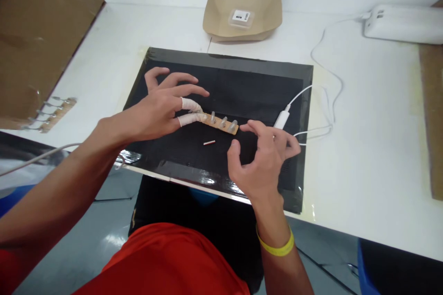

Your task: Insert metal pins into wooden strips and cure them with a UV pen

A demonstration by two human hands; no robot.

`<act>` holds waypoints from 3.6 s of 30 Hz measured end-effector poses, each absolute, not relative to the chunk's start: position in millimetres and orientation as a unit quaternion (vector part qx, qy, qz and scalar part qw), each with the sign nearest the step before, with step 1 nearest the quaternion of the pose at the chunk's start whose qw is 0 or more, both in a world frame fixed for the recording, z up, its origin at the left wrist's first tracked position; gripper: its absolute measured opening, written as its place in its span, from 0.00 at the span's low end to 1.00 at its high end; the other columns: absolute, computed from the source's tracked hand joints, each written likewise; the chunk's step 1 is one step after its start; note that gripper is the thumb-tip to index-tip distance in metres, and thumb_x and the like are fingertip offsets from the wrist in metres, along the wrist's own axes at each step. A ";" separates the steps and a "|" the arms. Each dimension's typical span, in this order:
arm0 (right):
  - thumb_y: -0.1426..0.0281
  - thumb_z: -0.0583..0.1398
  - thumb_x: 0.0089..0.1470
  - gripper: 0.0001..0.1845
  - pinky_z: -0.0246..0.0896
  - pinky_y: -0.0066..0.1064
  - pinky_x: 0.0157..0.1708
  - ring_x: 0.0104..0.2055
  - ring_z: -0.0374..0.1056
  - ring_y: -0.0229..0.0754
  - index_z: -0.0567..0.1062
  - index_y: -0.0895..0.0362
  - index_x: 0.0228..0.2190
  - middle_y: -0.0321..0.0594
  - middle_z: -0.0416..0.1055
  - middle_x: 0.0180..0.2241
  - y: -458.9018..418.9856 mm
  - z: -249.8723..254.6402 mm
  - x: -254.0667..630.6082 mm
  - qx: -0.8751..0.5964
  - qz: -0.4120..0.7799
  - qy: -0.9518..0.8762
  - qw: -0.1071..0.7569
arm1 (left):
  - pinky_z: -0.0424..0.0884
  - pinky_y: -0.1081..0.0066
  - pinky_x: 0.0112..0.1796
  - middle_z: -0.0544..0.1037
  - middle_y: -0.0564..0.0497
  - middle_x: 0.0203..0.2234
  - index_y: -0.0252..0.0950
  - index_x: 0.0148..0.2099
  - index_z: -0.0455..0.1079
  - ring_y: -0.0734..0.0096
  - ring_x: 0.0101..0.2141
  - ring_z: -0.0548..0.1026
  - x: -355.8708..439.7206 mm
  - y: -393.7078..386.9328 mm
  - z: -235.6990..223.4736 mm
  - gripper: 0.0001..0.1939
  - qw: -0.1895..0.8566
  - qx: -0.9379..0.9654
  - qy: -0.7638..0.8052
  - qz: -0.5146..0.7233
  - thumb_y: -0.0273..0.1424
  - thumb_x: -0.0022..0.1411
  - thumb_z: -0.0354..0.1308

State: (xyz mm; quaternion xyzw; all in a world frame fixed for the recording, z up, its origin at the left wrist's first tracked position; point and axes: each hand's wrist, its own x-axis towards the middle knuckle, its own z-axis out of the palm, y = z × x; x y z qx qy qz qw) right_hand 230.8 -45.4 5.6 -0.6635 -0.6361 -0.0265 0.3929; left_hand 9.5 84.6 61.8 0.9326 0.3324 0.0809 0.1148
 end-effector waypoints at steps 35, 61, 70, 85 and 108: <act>0.68 0.61 0.58 0.18 0.50 0.49 0.53 0.44 0.72 0.51 0.69 0.53 0.50 0.39 0.83 0.39 -45.6 5.4 231.4 -0.647 -0.028 -0.647 0.402 | 0.48 0.32 0.67 0.69 0.44 0.68 0.40 0.52 0.81 0.37 0.71 0.56 20.0 85.0 60.7 0.13 0.032 0.932 0.358 -0.041 0.38 0.68 0.64; 0.68 0.61 0.57 0.20 0.51 0.50 0.54 0.44 0.72 0.52 0.68 0.50 0.51 0.37 0.82 0.39 -45.5 6.4 230.5 -0.648 -0.027 -0.651 0.395 | 0.46 0.34 0.67 0.71 0.45 0.66 0.47 0.53 0.81 0.34 0.69 0.59 15.6 87.0 68.4 0.19 0.091 0.927 0.361 0.034 0.44 0.61 0.70; 0.70 0.62 0.57 0.21 0.51 0.51 0.53 0.44 0.72 0.53 0.68 0.50 0.52 0.38 0.82 0.39 -46.6 7.9 231.3 -0.632 -0.024 -0.656 0.412 | 0.43 0.33 0.67 0.62 0.38 0.72 0.43 0.62 0.76 0.28 0.73 0.49 21.1 101.7 67.3 0.36 0.113 0.924 0.358 -0.075 0.58 0.59 0.66; 0.68 0.60 0.59 0.18 0.53 0.54 0.53 0.43 0.74 0.58 0.67 0.48 0.51 0.39 0.83 0.38 -46.1 8.4 229.2 -0.643 -0.028 -0.649 0.405 | 0.55 0.43 0.64 0.84 0.52 0.42 0.44 0.42 0.84 0.49 0.52 0.78 35.6 151.2 86.7 0.27 0.176 0.867 0.454 -0.104 0.59 0.62 0.56; 0.69 0.61 0.56 0.19 0.52 0.52 0.54 0.45 0.73 0.52 0.69 0.52 0.50 0.39 0.82 0.38 -44.8 2.2 230.5 -0.644 -0.019 -0.644 0.412 | 0.43 0.26 0.63 0.78 0.46 0.27 0.39 0.31 0.80 0.37 0.52 0.70 78.0 147.3 34.2 0.10 0.060 0.891 0.449 -0.014 0.39 0.49 0.70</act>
